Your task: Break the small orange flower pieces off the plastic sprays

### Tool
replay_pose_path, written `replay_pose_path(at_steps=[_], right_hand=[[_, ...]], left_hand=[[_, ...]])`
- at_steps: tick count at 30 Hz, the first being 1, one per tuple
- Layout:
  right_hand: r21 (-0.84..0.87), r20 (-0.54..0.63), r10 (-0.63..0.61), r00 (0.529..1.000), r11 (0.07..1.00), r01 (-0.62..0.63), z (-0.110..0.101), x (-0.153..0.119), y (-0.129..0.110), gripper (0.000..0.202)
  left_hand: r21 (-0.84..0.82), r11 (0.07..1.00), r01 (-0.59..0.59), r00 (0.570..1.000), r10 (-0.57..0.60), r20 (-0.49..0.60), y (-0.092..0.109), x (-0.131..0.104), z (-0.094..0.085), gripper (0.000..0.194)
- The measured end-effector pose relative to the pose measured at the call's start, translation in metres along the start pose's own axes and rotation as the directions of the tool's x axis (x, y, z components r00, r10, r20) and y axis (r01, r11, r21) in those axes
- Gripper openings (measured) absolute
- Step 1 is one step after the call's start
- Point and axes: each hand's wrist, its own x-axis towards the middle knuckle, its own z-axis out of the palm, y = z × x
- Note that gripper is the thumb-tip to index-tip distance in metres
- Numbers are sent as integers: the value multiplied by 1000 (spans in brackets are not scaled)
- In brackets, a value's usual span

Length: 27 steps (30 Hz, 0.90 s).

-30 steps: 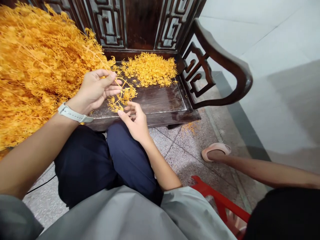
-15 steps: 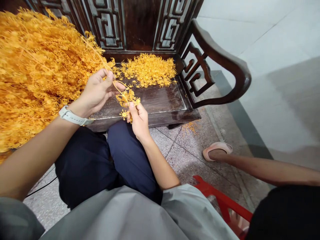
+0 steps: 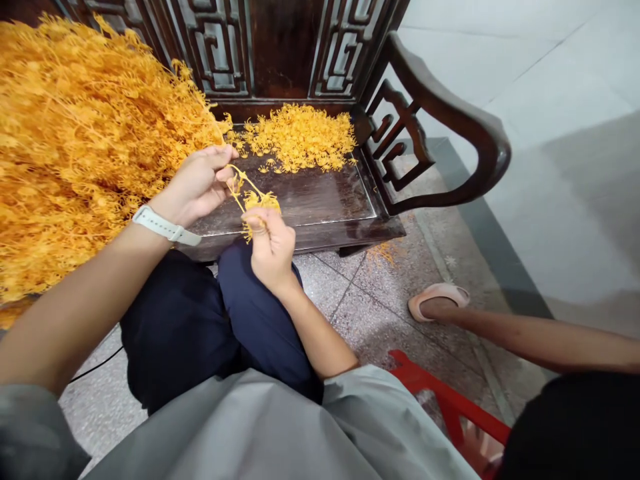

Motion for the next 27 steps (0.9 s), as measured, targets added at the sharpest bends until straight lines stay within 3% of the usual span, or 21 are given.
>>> replay_pose_path(at_steps=[5, 12, 15, 18, 20, 22, 24, 25, 27], right_hand=[[-102, 126, -187, 974, 974, 200, 2, -15, -20, 36], [-30, 141, -17, 990, 999, 22, -10, -28, -26, 35], [26, 215, -90, 972, 996, 86, -7, -49, -36, 36], [182, 365, -313, 877, 948, 263, 0, -79, -48, 32], [245, 412, -372, 831, 924, 293, 1, -91, -53, 29], [223, 466, -275, 841, 956, 189, -5, -89, -54, 28], [172, 584, -120, 802, 985, 22, -17, -76, -56, 25], [155, 659, -69, 749, 987, -46, -24, -66, -57, 23], [148, 805, -44, 591, 981, -128, -37, -46, -61, 22]], left_hand=[[-9, 1000, -4, 998, 4, -55, 1, 1, 14, 32], [1, 1000, -2, 994, 2, -111, -10, 3, 30, 28], [30, 999, -42, 988, 46, -145, -10, 24, 17, 23], [44, 986, -159, 955, 165, -247, -3, 51, -14, 25], [27, 982, -185, 946, 185, -266, 2, 62, -36, 24], [-8, 986, -167, 963, 162, -217, 4, 66, -51, 24], [-24, 982, -185, 966, 178, -186, 3, 64, -56, 22], [-27, 978, -206, 962, 197, -189, 2, 62, -55, 20], [-41, 972, -233, 950, 218, -225, 0, 59, -51, 20]])
